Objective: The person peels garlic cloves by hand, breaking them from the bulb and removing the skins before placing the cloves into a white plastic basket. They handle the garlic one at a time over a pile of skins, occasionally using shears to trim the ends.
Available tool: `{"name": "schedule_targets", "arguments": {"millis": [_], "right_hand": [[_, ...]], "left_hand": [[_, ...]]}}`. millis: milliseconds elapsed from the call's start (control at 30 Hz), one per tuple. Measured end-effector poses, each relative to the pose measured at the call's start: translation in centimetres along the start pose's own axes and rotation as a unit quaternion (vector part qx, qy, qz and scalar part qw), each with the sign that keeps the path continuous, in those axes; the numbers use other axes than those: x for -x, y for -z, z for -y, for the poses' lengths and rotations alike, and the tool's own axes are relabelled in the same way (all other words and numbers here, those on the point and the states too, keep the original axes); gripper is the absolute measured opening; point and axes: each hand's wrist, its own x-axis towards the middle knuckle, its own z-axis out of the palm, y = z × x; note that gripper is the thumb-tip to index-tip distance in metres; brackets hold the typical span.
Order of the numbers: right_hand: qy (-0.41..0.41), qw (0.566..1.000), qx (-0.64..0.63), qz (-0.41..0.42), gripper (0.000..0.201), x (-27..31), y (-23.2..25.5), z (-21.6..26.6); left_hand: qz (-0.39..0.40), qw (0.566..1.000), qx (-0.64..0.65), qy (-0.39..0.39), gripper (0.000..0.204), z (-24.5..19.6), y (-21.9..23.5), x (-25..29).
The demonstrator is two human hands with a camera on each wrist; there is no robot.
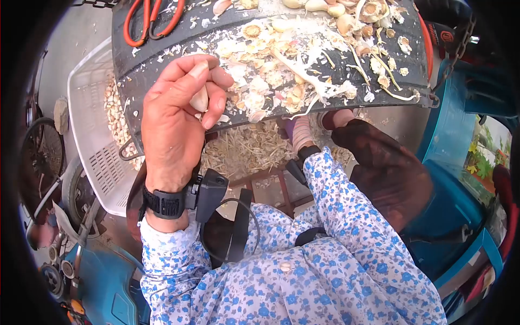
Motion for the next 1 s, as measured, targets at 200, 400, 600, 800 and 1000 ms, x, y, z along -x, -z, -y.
{"name": "schedule_targets", "arguments": {"millis": [200,400,600,800,1000], "right_hand": [[0.086,0.989,-0.068,0.098,0.053,9.9,1.7,6.2],[0.222,0.936,-0.116,0.246,0.029,23.1,3.6,9.7],[0.223,0.903,-0.208,0.304,0.041,29.1,4.3,8.4],[0.418,0.894,0.050,0.157,0.038,31.4,5.0,7.7],[0.557,0.804,0.209,-0.007,0.034,32.7,6.4,6.9]], "left_hand": [[0.011,1.000,0.008,0.017,0.018,0.4,-0.4,3.2],[0.016,0.999,0.010,0.029,0.016,1.1,-1.4,9.3],[0.017,0.999,0.047,0.017,0.015,0.9,-2.2,14.9],[0.031,0.997,0.065,0.022,0.015,0.8,-3.4,19.0],[0.058,0.990,0.108,0.071,0.027,1.6,-5.4,21.2]]}}
